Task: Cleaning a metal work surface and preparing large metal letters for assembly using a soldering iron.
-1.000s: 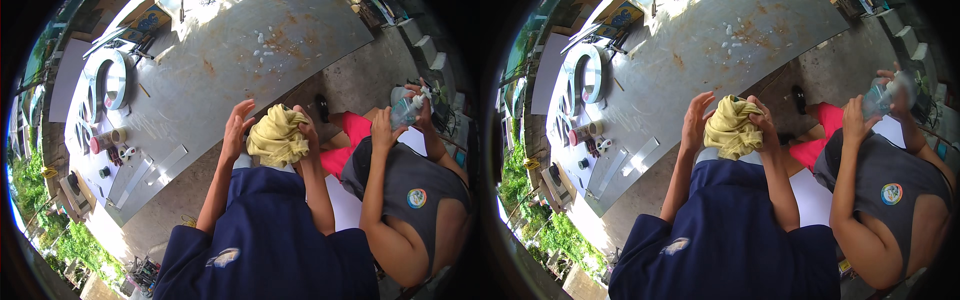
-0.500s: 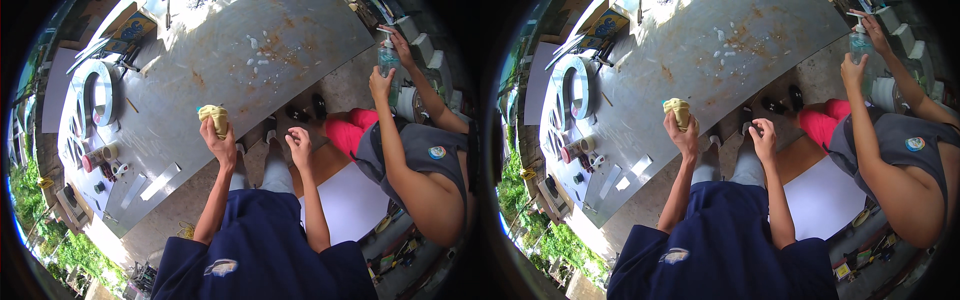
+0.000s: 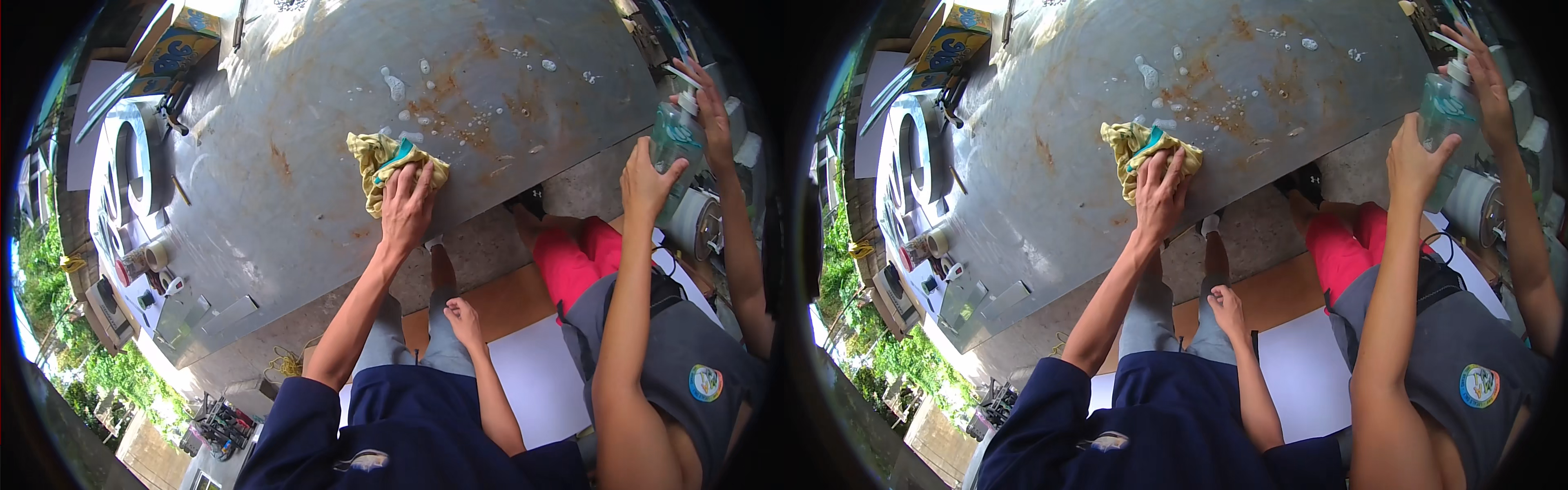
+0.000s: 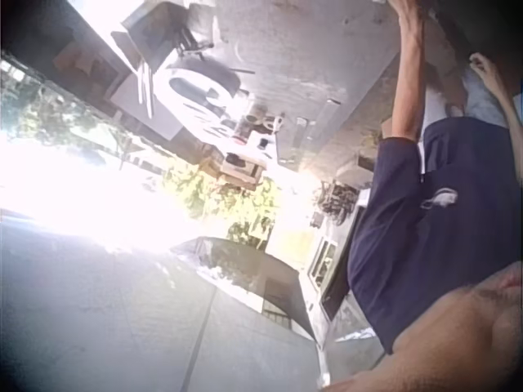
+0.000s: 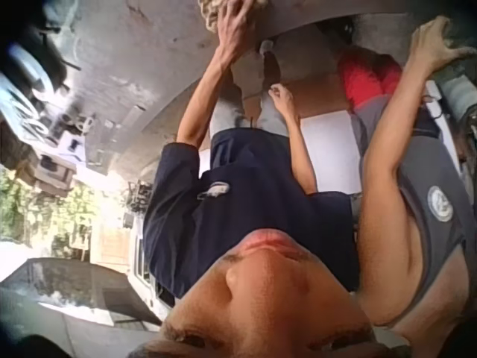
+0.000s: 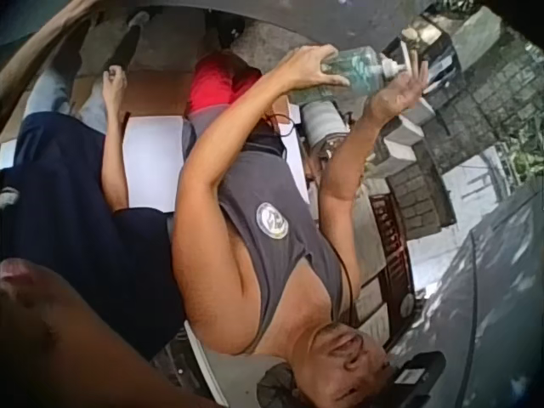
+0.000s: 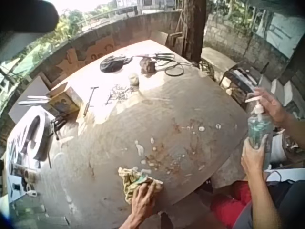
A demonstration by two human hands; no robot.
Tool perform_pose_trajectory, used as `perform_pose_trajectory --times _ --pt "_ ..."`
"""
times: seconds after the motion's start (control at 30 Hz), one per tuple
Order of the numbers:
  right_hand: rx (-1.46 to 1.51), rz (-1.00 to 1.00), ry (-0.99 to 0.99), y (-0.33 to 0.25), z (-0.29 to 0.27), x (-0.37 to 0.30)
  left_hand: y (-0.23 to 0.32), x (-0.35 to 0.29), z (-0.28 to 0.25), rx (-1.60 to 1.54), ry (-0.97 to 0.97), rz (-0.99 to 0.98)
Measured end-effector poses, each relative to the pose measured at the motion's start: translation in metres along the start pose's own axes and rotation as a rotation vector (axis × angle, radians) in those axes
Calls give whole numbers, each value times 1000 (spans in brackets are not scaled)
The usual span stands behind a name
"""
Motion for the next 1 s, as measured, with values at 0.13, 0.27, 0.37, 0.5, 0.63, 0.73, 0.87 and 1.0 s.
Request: perform_pose_trajectory --times 0.13,0.27,0.37,0.5,0.63,0.73,0.87,1.0 --pt "-96 26 -10 33 -11 4 -15 70 6 -49 213 -32" --pt "-101 93 56 47 -22 2 -17 113 -10 77 410 -301" --pt "-47 146 24 43 -24 7 -5 123 -20 15 205 -233" --pt "-12 93 29 21 -27 23 0 116 -20 64 -23 -98" --pt "57 53 53 2 -27 29 -14 119 -23 86 205 -290" --pt "139 29 70 -3 -30 33 -5 125 -14 77 80 -59" --pt "104 72 82 7 -36 32 -16 139 -19 128 168 -224" --pt "87 131 79 24 -37 27 4 115 -8 2 16 -37"
Point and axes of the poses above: each hand's wrist, its own x-axis towards the middle knuckle, its own z-axis out of the palm, y = z × x, the point moved 4 cm from there along x, towards the middle knuckle, and after that the axes turned 14 degrees about x, right-handed, at the moved point
